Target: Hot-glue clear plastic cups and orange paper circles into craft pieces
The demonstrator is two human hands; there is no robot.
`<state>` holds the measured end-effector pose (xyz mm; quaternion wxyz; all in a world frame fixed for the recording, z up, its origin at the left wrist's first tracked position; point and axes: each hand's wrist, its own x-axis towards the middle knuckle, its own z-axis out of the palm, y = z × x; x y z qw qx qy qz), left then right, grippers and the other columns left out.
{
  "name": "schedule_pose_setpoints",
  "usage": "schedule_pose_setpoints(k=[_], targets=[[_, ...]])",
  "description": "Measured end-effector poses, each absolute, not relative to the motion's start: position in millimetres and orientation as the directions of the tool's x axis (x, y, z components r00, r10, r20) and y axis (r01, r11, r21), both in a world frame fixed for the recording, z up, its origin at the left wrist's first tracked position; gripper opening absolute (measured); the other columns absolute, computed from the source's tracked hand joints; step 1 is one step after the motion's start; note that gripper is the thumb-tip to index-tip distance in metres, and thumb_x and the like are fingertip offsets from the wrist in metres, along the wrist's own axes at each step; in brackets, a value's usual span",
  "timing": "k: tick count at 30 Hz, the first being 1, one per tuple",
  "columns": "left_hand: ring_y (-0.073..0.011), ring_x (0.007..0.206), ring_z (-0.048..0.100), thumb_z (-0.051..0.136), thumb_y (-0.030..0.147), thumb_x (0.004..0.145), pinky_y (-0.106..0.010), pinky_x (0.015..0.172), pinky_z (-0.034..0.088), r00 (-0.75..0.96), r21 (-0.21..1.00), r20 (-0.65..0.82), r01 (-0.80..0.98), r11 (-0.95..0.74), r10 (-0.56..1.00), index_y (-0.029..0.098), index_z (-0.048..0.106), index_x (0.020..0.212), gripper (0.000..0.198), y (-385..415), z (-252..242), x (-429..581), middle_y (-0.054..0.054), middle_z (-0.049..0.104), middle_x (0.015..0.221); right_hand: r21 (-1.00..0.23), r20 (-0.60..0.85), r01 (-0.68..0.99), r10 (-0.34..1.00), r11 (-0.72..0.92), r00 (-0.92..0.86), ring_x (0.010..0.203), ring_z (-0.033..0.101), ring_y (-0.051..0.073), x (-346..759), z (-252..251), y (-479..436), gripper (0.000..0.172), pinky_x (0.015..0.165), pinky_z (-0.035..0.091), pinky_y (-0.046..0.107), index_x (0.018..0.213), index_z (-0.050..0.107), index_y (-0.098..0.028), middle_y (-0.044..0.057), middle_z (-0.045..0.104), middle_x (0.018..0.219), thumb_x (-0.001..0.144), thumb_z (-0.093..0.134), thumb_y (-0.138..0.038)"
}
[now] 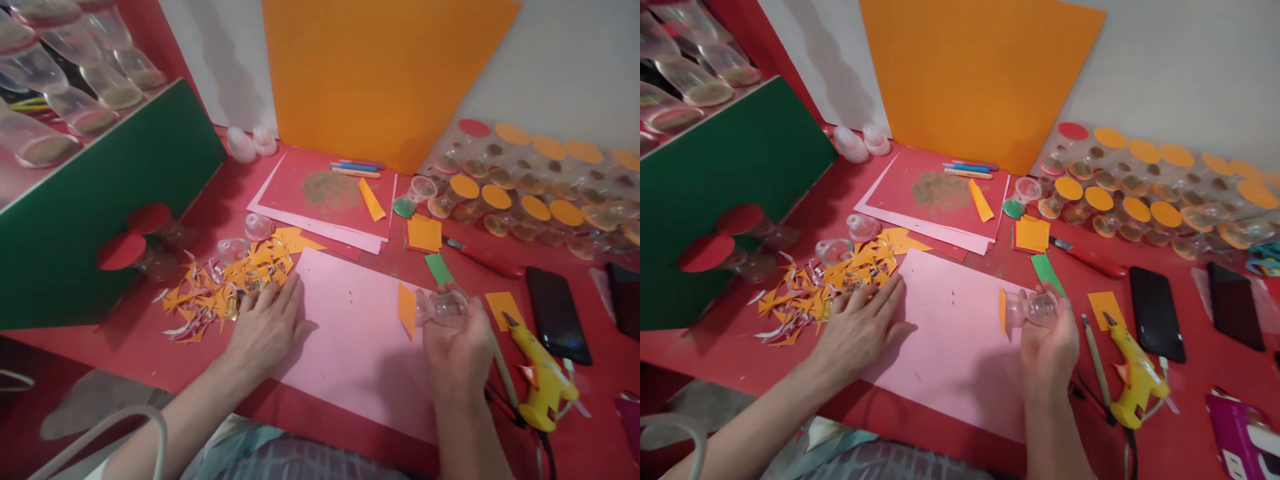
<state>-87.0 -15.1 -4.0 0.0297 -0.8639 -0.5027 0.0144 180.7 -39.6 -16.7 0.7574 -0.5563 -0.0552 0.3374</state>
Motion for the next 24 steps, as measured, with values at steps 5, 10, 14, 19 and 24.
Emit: schedule_pose_setpoints(k=[5, 10, 14, 19, 24], targets=[[-0.0316, 0.112, 0.063, 0.063, 0.047, 0.096, -0.044, 0.093, 0.049, 0.597, 0.003, -0.036, 0.802, -0.597, 0.802, 0.018, 0.058, 0.145, 0.058, -11.1, -3.3, -59.2, -0.013, 0.057, 0.152, -0.859, -0.330, -0.486, 0.553, 0.160, 0.765, 0.072, 0.067, 0.011, 181.1, -19.2, -38.7, 0.030, 0.077, 0.064, 0.029, 0.087, 0.070, -0.016, 0.000, 0.068, 0.084, 0.079, 0.073, -0.044], [-0.0369, 0.114, 0.062, 0.062, 0.040, 0.096, -0.048, 0.088, 0.049, 0.501, -0.018, -0.015, 0.865, -0.501, 0.865, 0.016, 0.062, 0.141, 0.051, 2.9, 1.1, -79.0, -0.017, 0.064, 0.144, -0.873, -0.317, -0.466, 0.558, 0.146, 0.767, 0.073, 0.069, 0.013, 182.4, -21.2, -38.9, 0.029, 0.079, 0.065, 0.033, 0.087, 0.070, -0.017, 0.000, 0.068, 0.085, 0.080, 0.073, -0.045], [-0.0361, 0.113, 0.062, 0.063, 0.039, 0.096, -0.047, 0.088, 0.048, 0.507, -0.041, -0.004, 0.861, -0.507, 0.862, 0.015, 0.063, 0.140, 0.050, -2.4, 3.0, -81.0, -0.015, 0.063, 0.144, -0.867, -0.335, -0.480, 0.551, 0.138, 0.764, 0.074, 0.068, 0.013, 181.4, -17.5, -38.2, 0.030, 0.078, 0.065, 0.032, 0.088, 0.071, -0.017, 0.000, 0.069, 0.082, 0.079, 0.073, -0.046], [-0.0333, 0.110, 0.062, 0.063, 0.043, 0.096, -0.045, 0.087, 0.047, 0.584, -0.029, -0.004, 0.811, -0.584, 0.812, 0.013, 0.065, 0.136, 0.050, -3.9, 0.8, -70.1, -0.013, 0.065, 0.143, -0.863, -0.365, -0.492, 0.535, 0.111, 0.762, 0.072, 0.067, 0.012, 180.2, -13.5, -37.7, 0.027, 0.077, 0.065, 0.033, 0.085, 0.070, -0.018, 0.000, 0.069, 0.084, 0.080, 0.072, -0.045], [-0.0347, 0.107, 0.062, 0.064, 0.041, 0.096, -0.045, 0.082, 0.046, 0.549, -0.083, 0.020, 0.834, -0.546, 0.835, 0.011, 0.066, 0.134, 0.049, -3.9, 5.6, -83.5, -0.015, 0.067, 0.140, -0.886, -0.310, -0.449, 0.573, 0.116, 0.759, 0.079, 0.070, 0.014, 181.5, -18.8, -39.5, 0.033, 0.081, 0.064, 0.033, 0.088, 0.068, -0.018, 0.002, 0.070, 0.089, 0.079, 0.074, -0.049]])
